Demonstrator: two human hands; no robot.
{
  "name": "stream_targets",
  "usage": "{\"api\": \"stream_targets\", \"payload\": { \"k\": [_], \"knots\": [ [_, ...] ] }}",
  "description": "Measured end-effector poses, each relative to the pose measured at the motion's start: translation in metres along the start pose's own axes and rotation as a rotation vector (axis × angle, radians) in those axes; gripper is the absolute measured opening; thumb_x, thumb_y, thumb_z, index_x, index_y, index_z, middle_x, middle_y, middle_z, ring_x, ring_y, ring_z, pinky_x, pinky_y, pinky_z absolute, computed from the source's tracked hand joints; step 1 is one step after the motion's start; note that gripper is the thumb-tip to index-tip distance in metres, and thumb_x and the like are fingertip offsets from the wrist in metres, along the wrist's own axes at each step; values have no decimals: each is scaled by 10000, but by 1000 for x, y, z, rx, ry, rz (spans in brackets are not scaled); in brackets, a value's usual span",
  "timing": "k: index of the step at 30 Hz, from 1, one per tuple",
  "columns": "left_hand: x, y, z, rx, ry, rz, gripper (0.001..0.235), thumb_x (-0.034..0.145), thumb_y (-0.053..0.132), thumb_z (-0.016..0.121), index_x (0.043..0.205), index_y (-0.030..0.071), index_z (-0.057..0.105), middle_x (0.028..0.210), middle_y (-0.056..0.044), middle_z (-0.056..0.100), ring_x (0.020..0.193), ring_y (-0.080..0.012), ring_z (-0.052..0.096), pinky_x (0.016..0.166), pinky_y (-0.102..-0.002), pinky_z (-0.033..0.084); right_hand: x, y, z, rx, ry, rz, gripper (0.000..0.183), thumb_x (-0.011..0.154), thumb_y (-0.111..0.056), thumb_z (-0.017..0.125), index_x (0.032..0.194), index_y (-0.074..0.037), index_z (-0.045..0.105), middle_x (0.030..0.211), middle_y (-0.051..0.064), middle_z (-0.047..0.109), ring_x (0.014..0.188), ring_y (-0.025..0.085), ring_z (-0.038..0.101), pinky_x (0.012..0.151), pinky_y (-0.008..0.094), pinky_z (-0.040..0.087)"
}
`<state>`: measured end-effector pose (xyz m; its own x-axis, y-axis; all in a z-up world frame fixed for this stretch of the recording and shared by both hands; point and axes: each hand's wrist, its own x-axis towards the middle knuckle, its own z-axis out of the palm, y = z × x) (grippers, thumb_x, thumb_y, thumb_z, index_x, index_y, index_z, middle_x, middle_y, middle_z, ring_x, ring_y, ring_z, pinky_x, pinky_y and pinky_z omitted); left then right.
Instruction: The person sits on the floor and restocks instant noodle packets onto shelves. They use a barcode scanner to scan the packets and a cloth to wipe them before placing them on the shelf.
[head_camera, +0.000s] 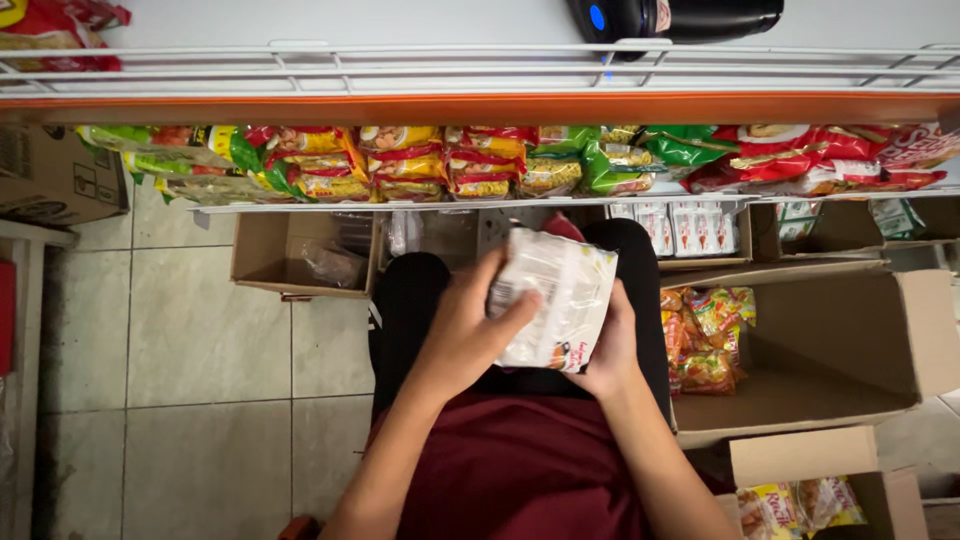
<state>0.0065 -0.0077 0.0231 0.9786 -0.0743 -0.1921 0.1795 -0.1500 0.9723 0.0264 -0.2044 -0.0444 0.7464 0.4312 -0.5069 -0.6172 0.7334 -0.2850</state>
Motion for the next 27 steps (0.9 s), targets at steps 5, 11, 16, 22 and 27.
{"api": "stream_targets", "payload": {
  "k": [5,11,16,22,27],
  "knots": [
    [0,-4,0,228,248,267,766,985,314,660,1576,-28,313,1439,-259,500,1353,-331,504,1155,-398,392,-6,-7,20,-62,12,-44,523,930,-386,542,1315,-38,608,1253,166,687,1125,326,674,1029,478,519],
    [11,-27,28,-101,285,248,767,1033,346,618,1590,-42,261,1504,-231,431,1404,-344,439,1180,-426,328,-6,13,49,-384,134,-331,403,952,-286,611,1291,-68,603,1187,116,664,1064,252,630,972,404,499],
    [14,-47,24,-949,129,-13,533,1101,421,463,1419,-6,486,1270,-119,618,1171,-226,595,1038,-383,474,-41,39,83,-1492,-141,-1078,422,845,-162,713,1230,-29,606,1299,174,569,1228,318,583,1082,377,460],
    [-2,-44,24,-1024,102,-84,422,1046,403,502,1366,133,556,1234,-8,632,1124,-120,607,996,-314,486,-24,20,102,-1483,15,-1031,423,866,-174,736,1234,-11,606,1238,170,610,1163,291,617,1040,385,502],
    [-2,-48,15,-1234,129,-219,423,1044,414,581,1305,82,611,1156,-66,679,1033,-184,654,913,-351,535,-27,36,102,-1451,-20,-991,458,859,-185,734,1263,-15,602,1220,167,613,1124,300,600,1019,376,489]
  ]
}}
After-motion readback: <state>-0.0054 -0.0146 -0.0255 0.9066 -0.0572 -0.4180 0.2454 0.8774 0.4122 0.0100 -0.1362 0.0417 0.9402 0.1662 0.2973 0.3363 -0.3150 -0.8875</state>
